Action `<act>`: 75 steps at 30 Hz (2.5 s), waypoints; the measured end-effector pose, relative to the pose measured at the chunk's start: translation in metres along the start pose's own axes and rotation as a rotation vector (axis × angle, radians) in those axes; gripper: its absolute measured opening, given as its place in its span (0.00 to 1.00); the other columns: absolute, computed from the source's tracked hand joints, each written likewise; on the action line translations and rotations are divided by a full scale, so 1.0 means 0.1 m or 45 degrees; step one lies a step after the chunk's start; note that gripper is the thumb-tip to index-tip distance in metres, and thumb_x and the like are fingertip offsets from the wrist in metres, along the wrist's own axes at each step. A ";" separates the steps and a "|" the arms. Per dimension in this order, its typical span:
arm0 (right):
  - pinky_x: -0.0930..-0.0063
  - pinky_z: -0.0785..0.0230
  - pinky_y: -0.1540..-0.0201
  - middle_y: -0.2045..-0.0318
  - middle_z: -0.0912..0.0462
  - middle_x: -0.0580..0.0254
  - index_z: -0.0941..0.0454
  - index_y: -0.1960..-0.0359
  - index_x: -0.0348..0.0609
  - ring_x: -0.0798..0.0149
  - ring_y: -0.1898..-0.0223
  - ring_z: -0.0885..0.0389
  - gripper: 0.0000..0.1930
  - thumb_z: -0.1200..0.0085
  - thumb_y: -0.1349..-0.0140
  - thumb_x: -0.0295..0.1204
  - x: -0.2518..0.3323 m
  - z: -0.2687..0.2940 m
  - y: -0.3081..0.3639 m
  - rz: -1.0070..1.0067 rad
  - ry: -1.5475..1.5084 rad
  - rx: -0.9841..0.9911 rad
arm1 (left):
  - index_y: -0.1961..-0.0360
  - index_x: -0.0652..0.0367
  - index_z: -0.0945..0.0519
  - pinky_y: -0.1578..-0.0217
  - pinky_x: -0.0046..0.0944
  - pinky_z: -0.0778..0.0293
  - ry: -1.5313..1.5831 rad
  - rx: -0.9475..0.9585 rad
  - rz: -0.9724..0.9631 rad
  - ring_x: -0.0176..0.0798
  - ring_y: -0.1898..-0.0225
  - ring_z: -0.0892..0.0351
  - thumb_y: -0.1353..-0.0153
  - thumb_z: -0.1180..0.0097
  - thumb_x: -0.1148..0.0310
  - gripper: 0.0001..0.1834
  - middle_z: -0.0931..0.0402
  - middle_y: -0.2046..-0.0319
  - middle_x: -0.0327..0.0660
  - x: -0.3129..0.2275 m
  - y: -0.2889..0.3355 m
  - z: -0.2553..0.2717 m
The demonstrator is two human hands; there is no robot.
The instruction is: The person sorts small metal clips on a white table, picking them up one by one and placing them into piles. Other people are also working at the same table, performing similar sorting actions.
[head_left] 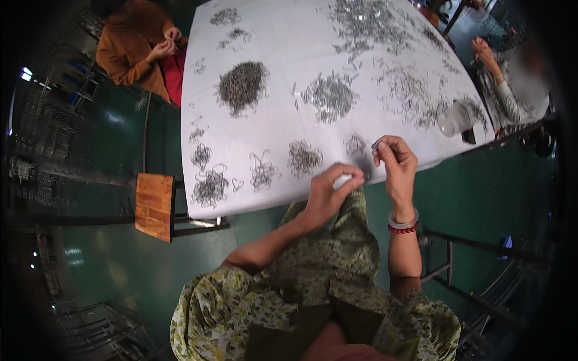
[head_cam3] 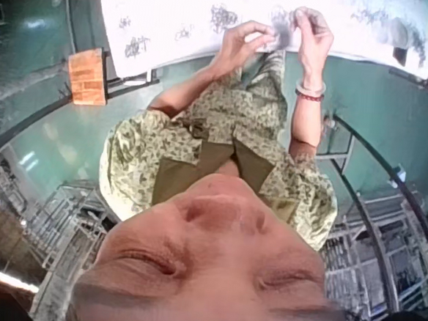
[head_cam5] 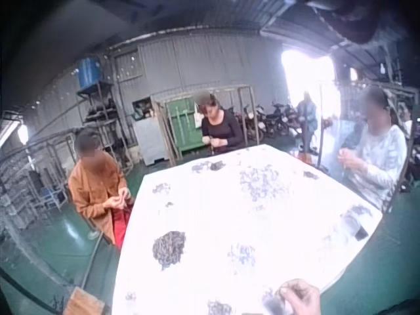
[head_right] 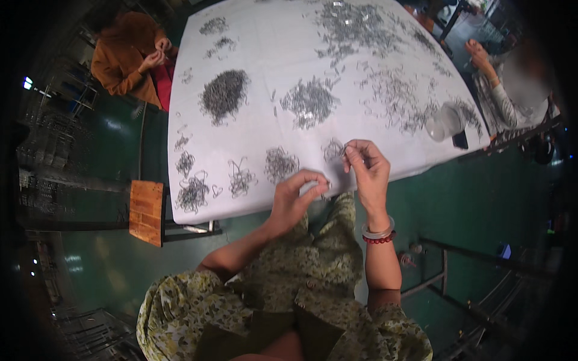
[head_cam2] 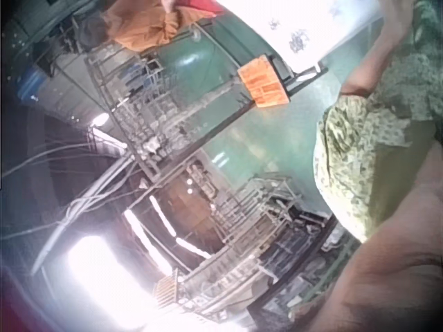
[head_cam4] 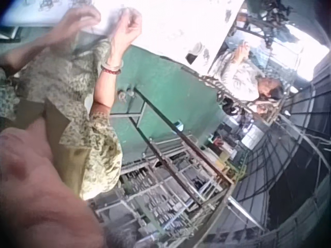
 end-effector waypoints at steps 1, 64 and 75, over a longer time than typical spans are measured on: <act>0.80 0.34 0.71 0.73 0.22 0.61 0.24 0.65 0.31 0.73 0.74 0.28 0.05 0.49 0.36 0.23 0.10 0.03 0.16 -0.037 -0.062 -0.006 | 0.64 0.64 0.21 0.59 0.31 0.28 0.016 -0.006 0.069 0.29 0.63 0.23 0.43 0.39 0.74 0.07 0.19 0.67 0.39 0.01 0.00 -0.01; 0.83 0.31 0.67 0.70 0.21 0.62 0.20 0.64 0.32 0.74 0.69 0.25 0.05 0.45 0.42 0.15 0.17 0.09 0.96 0.289 0.427 -0.380 | 0.64 0.65 0.21 0.62 0.40 0.26 -0.780 -0.258 -0.152 0.42 0.65 0.20 0.40 0.46 0.68 0.10 0.20 0.69 0.48 0.67 -1.22 1.20; 0.83 0.33 0.69 0.68 0.22 0.61 0.21 0.61 0.30 0.75 0.71 0.27 0.06 0.46 0.40 0.17 0.30 0.13 1.01 0.305 0.351 -0.362 | 0.61 0.64 0.20 0.64 0.39 0.23 -0.882 0.213 0.440 0.42 0.66 0.18 0.43 0.43 0.64 0.14 0.19 0.66 0.47 0.71 -1.13 1.54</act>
Point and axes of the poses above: each hand's wrist, its own y-axis away from the middle knuckle, its own z-axis out of the back of the hand, x = y × z, the point moved 4 cm from there along -y, towards the middle knuckle
